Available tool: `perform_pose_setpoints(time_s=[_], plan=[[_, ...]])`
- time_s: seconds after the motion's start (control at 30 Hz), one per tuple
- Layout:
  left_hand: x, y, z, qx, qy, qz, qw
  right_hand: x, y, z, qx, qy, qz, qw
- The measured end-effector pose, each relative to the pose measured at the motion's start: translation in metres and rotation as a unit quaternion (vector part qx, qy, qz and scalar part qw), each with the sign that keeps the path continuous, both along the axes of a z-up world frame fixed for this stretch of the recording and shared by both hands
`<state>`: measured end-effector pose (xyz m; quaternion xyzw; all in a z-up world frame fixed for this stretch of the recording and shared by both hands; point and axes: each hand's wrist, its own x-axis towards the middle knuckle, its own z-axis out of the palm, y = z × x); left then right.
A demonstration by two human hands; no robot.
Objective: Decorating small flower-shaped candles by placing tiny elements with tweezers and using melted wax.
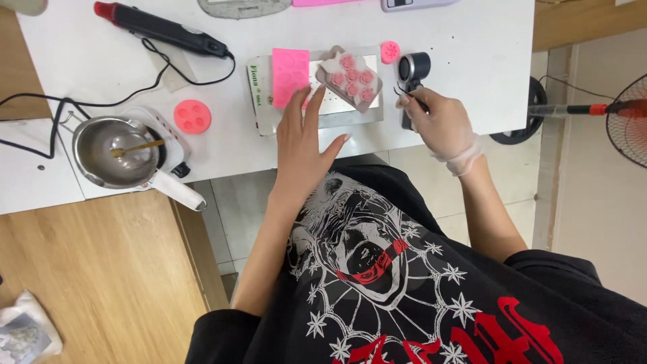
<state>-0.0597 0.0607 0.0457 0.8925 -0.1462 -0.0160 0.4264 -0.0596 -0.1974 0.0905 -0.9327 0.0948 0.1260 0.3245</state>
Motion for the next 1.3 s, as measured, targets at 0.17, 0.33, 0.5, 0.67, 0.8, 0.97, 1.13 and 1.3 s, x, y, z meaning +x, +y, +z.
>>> perform_pose_setpoints(time_s=[0.17,0.33,0.5,0.67,0.8,0.97,1.13,1.3], plan=[[0.026,-0.039,-0.013,0.022,-0.032,-0.01,0.999,-0.002,-0.005,-0.029,-0.092,-0.112,0.07,0.987],[0.041,-0.052,-0.022,0.065,-0.03,0.025,0.997,0.005,-0.007,-0.042,-0.085,-0.153,0.095,0.98],[0.042,-0.057,-0.034,0.096,-0.003,0.042,0.994,0.008,-0.011,-0.05,-0.112,-0.198,0.128,0.965],[0.043,-0.063,-0.044,0.108,-0.006,0.05,0.993,0.011,-0.011,-0.053,-0.104,-0.217,0.141,0.96],[0.043,-0.067,-0.043,0.108,-0.011,0.056,0.992,0.014,-0.011,-0.055,-0.092,-0.226,0.145,0.959],[0.046,-0.069,-0.044,0.113,-0.005,0.05,0.992,0.016,-0.01,-0.049,-0.109,-0.222,0.148,0.958],[0.047,-0.075,-0.045,0.121,0.001,0.048,0.992,0.016,-0.009,-0.044,-0.115,-0.222,0.155,0.956],[0.049,-0.075,-0.051,0.132,-0.014,0.044,0.99,0.02,-0.016,-0.037,-0.037,-0.14,0.134,0.98]])
